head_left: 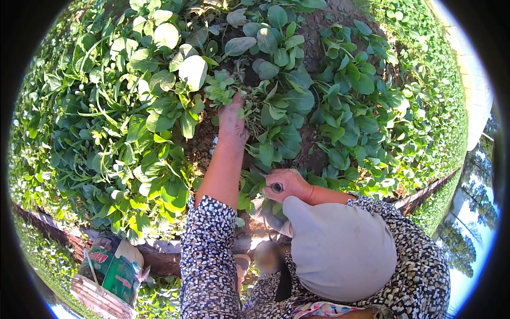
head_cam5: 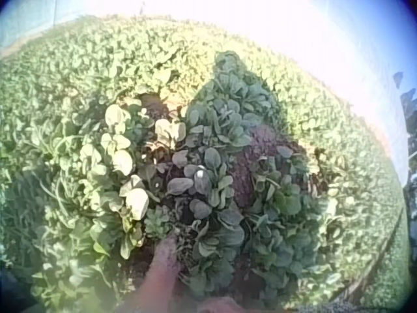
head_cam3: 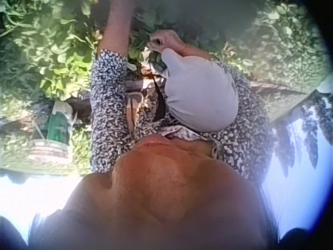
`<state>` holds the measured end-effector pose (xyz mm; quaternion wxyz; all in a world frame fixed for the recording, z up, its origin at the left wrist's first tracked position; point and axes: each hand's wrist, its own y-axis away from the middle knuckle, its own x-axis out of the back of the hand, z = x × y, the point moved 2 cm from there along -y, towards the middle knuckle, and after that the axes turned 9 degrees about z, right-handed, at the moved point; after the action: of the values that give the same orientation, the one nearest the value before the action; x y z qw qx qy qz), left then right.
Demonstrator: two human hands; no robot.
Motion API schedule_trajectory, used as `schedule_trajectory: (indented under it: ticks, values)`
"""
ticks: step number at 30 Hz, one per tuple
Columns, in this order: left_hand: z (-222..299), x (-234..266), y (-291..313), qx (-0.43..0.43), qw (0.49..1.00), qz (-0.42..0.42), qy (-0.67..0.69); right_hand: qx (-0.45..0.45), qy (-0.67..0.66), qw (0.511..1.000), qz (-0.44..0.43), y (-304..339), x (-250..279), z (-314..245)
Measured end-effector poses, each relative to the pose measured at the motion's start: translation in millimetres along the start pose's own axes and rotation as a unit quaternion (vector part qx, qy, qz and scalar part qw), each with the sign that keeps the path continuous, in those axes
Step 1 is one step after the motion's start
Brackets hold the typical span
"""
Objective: The person pulls weeds from the soil among rows of green leafy plants using a hand trowel and deposits them into a bucket.
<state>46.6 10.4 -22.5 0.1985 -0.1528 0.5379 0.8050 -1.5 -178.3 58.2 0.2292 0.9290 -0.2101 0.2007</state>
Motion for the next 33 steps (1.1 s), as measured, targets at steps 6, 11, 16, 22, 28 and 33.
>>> schedule_trajectory:
  ticks: [6,11,16,22,28,33]
  values:
    - [50,49,6,-0.037,0.945,-0.157,0.286,-0.003,0.01,1.0,-0.003,-2,1,-6]
    - [39,34,14,0.007,0.999,0.027,0.024,0.0,-0.002,1.0,-0.002,-4,-1,-10]
    - [17,1,10,-0.028,0.989,0.066,-0.127,0.045,0.048,0.998,0.007,6,44,-23]
    - [6,-21,3,-0.082,0.975,-0.067,-0.194,-0.071,0.031,0.992,0.095,92,142,-12]
    - [-12,-45,49,-0.241,0.661,-0.197,-0.683,-0.285,-0.15,0.904,0.282,86,158,8]
    - [-5,-15,99,-0.337,0.628,-0.196,-0.673,-0.181,-0.068,0.95,0.247,33,145,16]
